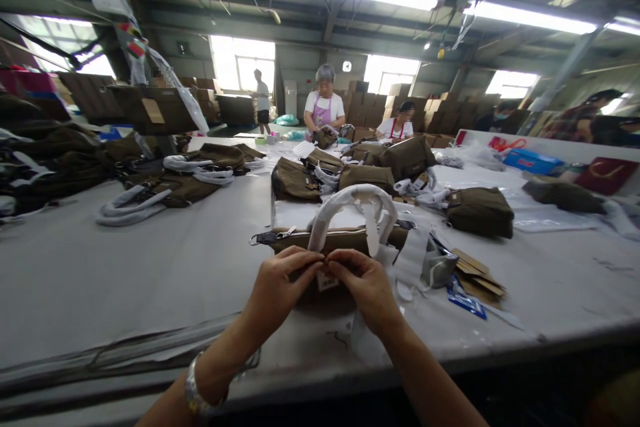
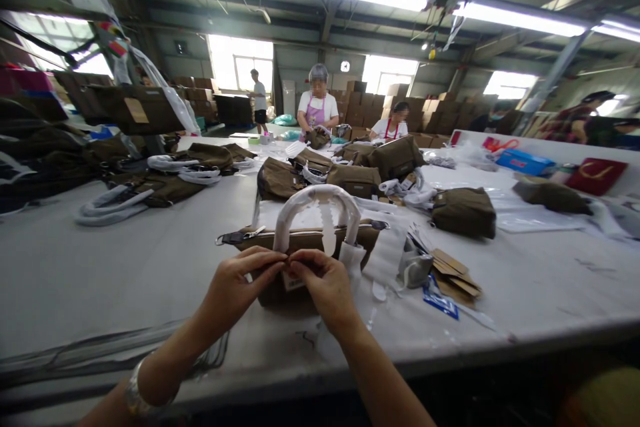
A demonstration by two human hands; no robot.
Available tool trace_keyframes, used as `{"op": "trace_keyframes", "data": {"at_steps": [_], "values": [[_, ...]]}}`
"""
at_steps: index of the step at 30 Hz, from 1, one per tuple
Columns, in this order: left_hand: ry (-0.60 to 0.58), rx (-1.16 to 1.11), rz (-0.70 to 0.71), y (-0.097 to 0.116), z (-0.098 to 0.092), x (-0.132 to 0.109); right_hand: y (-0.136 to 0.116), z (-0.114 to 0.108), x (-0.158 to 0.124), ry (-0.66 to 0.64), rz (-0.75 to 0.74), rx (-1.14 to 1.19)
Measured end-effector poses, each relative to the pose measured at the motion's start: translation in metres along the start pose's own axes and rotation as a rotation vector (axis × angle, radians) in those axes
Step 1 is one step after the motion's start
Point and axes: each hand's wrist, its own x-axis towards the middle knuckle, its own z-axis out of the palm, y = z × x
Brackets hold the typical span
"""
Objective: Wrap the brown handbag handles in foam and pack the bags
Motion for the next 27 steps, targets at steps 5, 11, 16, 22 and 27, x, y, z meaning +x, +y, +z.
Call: {"op": "trace_keyframes", "data": {"at_steps": [5,11,16,22,27], "values": [[-0.009,0.061,-0.015,0.0026,-0.0006,-0.0023,-0.0018,0.0006,-0.0009,0.035,-0.040,-0.051],[-0.038,0.131,-0.017,0.0029,0.0009,-0.0023,0.0024,0.0000,-0.0014,0.069,-0.098,-0.206],[-0.078,0.187,-0.007,0.0025,0.0003,-0.0031,0.0037,-0.0019,-0.0015,0.076,-0.130,-0.294],[-0.077,0.208,-0.009,-0.0005,0.0020,-0.0041,-0.0003,-0.0007,-0.0043,0.077,-0.144,-0.314],[-0.066,0.219,-0.006,-0.0015,0.0008,-0.0030,0.0024,-0.0008,-0.0036,0.094,-0.150,-0.308]]}}
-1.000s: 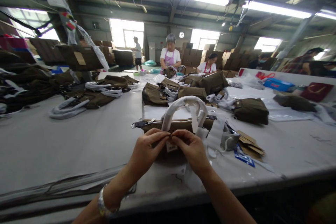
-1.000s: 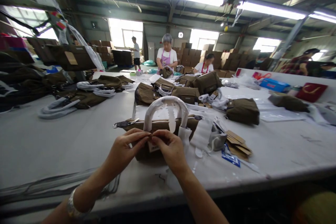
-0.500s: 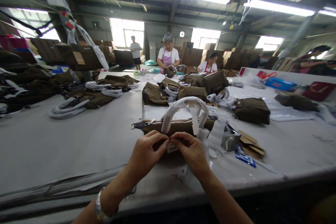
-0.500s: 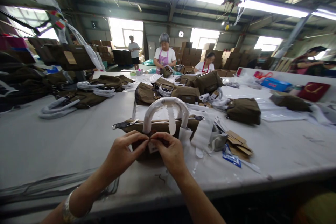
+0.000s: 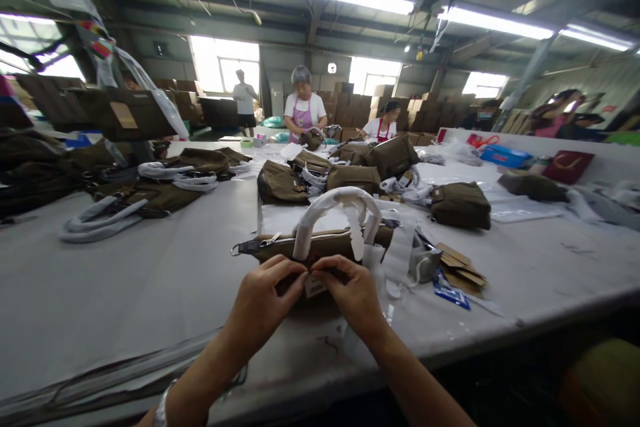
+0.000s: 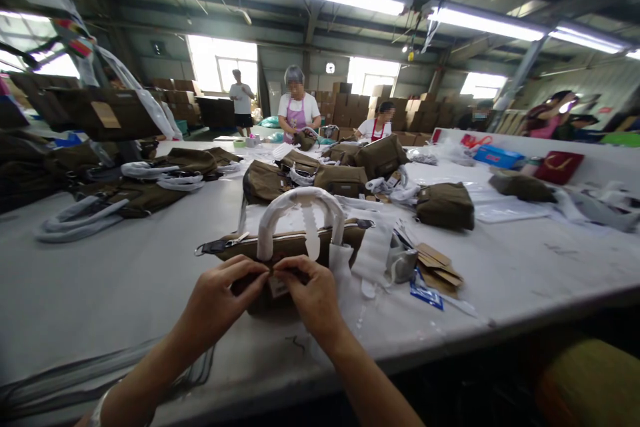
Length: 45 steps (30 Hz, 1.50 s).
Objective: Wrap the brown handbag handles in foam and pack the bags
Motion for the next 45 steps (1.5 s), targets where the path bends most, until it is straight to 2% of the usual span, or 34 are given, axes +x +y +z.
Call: {"op": "trace_keyframes", "data": {"at_steps": [7,17,27,31,32,34,36,37,38,39,42,45], "values": [[-0.046,0.018,0.013,0.000,-0.001,0.000,0.003,0.000,0.000,-0.005,-0.015,0.024],[-0.048,0.032,0.026,0.000,0.000,0.001,0.004,0.001,-0.003,0.006,-0.032,0.022],[0.035,-0.023,0.051,-0.005,0.016,0.002,0.010,0.003,0.001,0.003,-0.106,0.012],[0.009,-0.097,0.082,-0.001,0.004,0.002,0.010,-0.001,-0.008,0.016,-0.192,-0.056],[0.059,-0.114,0.092,-0.002,-0.003,0.001,0.010,-0.005,-0.014,0.035,-0.221,-0.078],[0.283,-0.123,0.065,-0.009,-0.017,0.000,0.012,-0.015,-0.029,0.094,-0.258,-0.137],[0.555,-0.163,-0.045,-0.026,-0.027,0.002,0.017,-0.025,-0.047,0.152,-0.239,-0.194],[0.633,-0.233,-0.124,-0.037,-0.029,0.004,0.020,-0.030,-0.056,0.167,-0.209,-0.220],[0.650,-0.342,-0.215,-0.049,-0.027,0.007,0.023,-0.033,-0.064,0.170,-0.175,-0.251],[0.607,-0.476,-0.315,-0.060,-0.023,0.009,0.026,-0.034,-0.071,0.165,-0.149,-0.287],[0.323,-0.839,-0.584,-0.079,-0.001,0.010,0.035,-0.030,-0.080,0.122,-0.116,-0.395],[0.184,-0.927,-0.661,-0.071,0.017,-0.004,0.040,-0.026,-0.076,0.108,-0.116,-0.388]]}}
